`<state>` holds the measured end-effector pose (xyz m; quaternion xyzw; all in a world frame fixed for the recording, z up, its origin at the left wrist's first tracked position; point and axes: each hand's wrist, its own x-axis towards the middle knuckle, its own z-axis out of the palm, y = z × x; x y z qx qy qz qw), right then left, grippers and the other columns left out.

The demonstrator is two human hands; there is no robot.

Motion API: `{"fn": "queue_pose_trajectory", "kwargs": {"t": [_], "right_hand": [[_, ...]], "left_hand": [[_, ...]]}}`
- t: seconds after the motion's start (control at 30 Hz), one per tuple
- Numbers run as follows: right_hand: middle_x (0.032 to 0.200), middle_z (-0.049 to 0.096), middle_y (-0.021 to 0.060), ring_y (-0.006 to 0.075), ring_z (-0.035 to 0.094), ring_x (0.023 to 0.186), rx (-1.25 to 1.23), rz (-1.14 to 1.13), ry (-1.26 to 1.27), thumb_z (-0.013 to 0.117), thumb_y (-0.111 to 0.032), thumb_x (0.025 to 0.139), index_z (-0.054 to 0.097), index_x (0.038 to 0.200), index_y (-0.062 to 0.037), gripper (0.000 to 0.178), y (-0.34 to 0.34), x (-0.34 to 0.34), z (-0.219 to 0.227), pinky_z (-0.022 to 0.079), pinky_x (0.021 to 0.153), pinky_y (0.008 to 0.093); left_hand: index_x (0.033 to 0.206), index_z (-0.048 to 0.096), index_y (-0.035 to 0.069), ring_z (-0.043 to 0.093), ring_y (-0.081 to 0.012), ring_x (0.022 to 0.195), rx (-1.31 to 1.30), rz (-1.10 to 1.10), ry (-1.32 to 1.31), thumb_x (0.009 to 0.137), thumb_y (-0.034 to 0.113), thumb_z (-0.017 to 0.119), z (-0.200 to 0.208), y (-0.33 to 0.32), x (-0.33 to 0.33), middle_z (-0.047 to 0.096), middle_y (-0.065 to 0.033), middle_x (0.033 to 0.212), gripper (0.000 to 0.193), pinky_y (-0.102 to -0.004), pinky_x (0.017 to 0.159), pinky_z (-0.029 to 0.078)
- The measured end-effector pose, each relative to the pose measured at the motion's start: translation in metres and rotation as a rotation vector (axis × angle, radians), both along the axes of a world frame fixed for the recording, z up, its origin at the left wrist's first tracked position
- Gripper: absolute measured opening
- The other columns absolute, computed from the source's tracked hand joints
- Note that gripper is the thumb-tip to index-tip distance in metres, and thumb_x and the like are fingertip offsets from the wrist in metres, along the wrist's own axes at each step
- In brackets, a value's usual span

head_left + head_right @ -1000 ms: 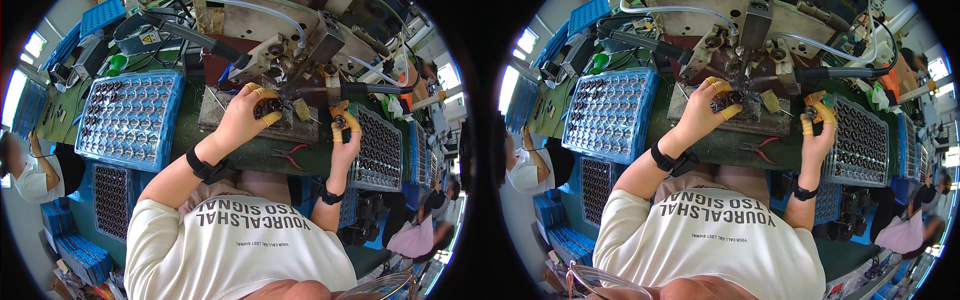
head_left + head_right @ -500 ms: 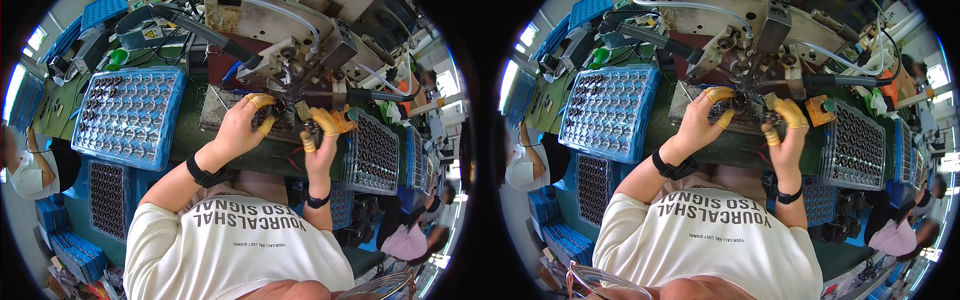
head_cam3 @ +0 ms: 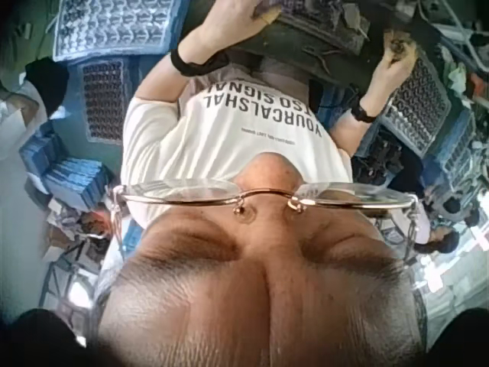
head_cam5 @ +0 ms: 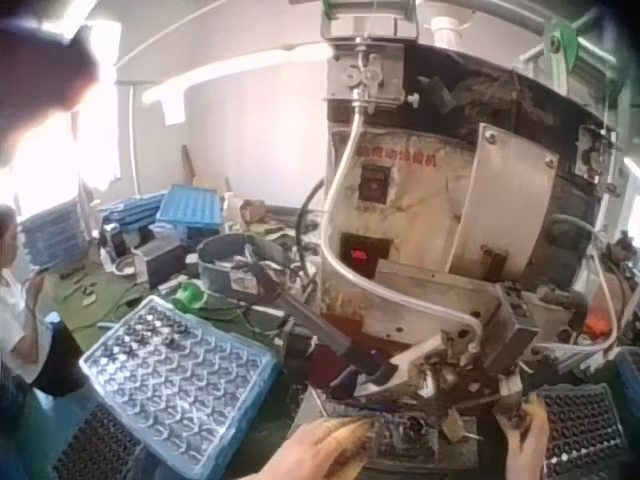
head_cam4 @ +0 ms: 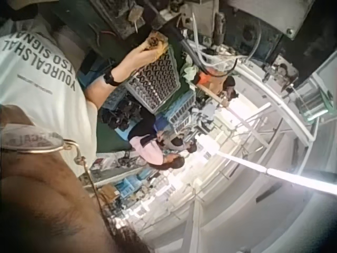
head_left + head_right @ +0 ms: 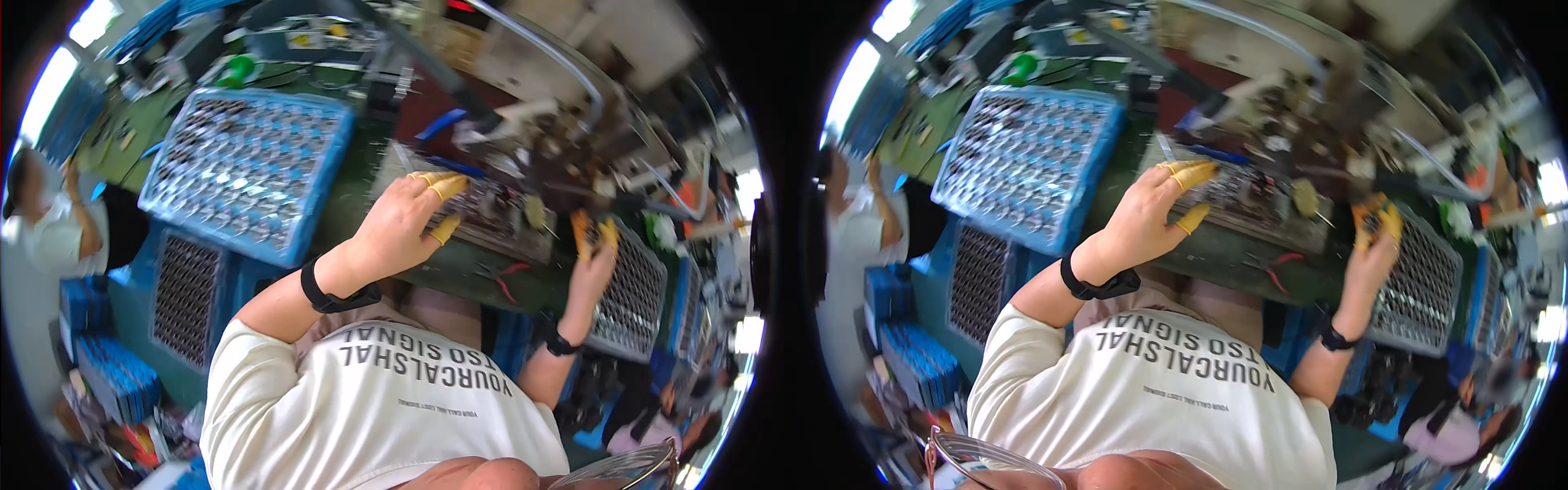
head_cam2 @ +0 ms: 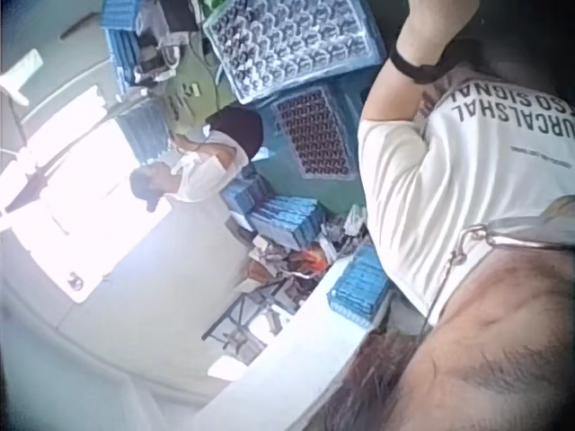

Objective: Assembling small electronic components using an industrial assembly machine on a production line.

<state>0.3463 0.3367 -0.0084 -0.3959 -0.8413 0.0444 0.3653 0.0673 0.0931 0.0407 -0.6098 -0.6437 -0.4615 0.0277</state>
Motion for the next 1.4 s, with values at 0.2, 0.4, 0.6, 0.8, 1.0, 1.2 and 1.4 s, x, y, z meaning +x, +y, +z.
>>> {"fn": "queue_pose_trajectory", "kwargs": {"t": [0.2, 0.4, 0.6, 0.8, 1.0, 1.2, 1.4], "right_hand": [[0.131, 0.053, 0.0225, 0.0387, 0.050, 0.121, 0.111, 0.007, -0.083, 0.059, -0.018, 0.094, 0.054, 0.120, 0.0041, 0.035, -0.001, 0.019, -0.005, 0.039, 0.100, 0.0408], [0.122, 0.058, 0.0134, 0.0236, 0.056, 0.106, -0.354, -0.029, 0.067, 0.063, -0.017, 0.093, 0.055, 0.123, 0.0005, 0.035, 0.000, 0.024, 0.009, 0.044, 0.089, 0.0323], [0.115, 0.057, 0.0055, 0.0148, 0.054, 0.102, -0.287, -0.013, 0.330, 0.069, -0.010, 0.087, 0.060, 0.122, -0.0024, 0.037, -0.031, 0.078, 0.028, 0.044, 0.085, 0.0270], [0.109, 0.065, 0.0093, 0.0187, 0.061, 0.098, -0.344, -0.313, 0.280, 0.072, -0.011, 0.084, 0.062, 0.117, -0.0009, 0.037, -0.059, 0.166, 0.024, 0.047, 0.087, 0.0317], [0.100, 0.067, 0.0126, 0.0252, 0.064, 0.091, -0.318, -0.528, 0.086, 0.075, -0.014, 0.079, 0.067, 0.110, -0.0045, 0.034, -0.069, 0.193, 0.014, 0.049, 0.081, 0.0359], [0.104, 0.068, 0.0071, 0.0289, 0.059, 0.104, -0.310, -0.565, -0.151, 0.073, -0.017, 0.080, 0.069, 0.109, -0.0126, 0.030, -0.066, 0.175, 0.029, 0.045, 0.091, 0.0387], [0.107, 0.069, 0.0064, 0.0284, 0.059, 0.105, -0.258, -0.516, -0.045, 0.068, -0.011, 0.084, 0.070, 0.105, -0.0125, 0.021, -0.059, 0.183, 0.017, 0.045, 0.092, 0.0381]], "left_hand": [[0.101, 0.070, 0.006, 0.064, -0.0351, 0.092, -0.533, 0.333, -0.076, 0.078, 0.021, 0.070, 0.021, -0.085, -0.117, 0.068, -0.0181, 0.099, 0.027, -0.0411, 0.080, 0.051], [0.106, 0.071, 0.012, 0.066, -0.0314, 0.096, -0.773, 0.907, 0.201, 0.078, 0.018, 0.068, 0.013, -0.178, -0.284, 0.069, -0.0145, 0.103, 0.029, -0.0403, 0.086, 0.052], [0.090, 0.071, 0.002, 0.065, -0.0375, 0.081, -0.868, 0.775, 0.285, 0.074, 0.032, 0.067, -0.025, -0.188, -0.363, 0.067, -0.0221, 0.088, 0.034, -0.0464, 0.072, 0.050], [0.093, 0.069, 0.002, 0.065, -0.0330, 0.073, -0.539, 0.724, 0.398, 0.072, 0.024, 0.070, -0.045, -0.234, -0.437, 0.069, -0.0165, 0.086, 0.031, -0.0410, 0.069, 0.051], [0.124, 0.061, 0.006, 0.061, -0.0076, 0.080, -0.299, 0.490, -0.167, 0.087, 0.015, 0.069, -0.030, -0.155, -0.313, 0.069, -0.0042, 0.100, 0.040, -0.0232, 0.065, 0.047], [0.130, 0.056, 0.005, 0.054, -0.0031, 0.072, -0.289, 0.404, -0.340, 0.085, 0.004, 0.069, -0.033, -0.135, -0.182, 0.066, -0.0020, 0.097, 0.047, -0.0161, 0.061, 0.041], [0.129, 0.055, 0.001, 0.057, -0.0070, 0.080, -0.153, 0.303, -0.498, 0.083, -0.005, 0.068, -0.048, -0.131, -0.129, 0.064, -0.0045, 0.102, 0.048, -0.0198, 0.073, 0.048]]}}
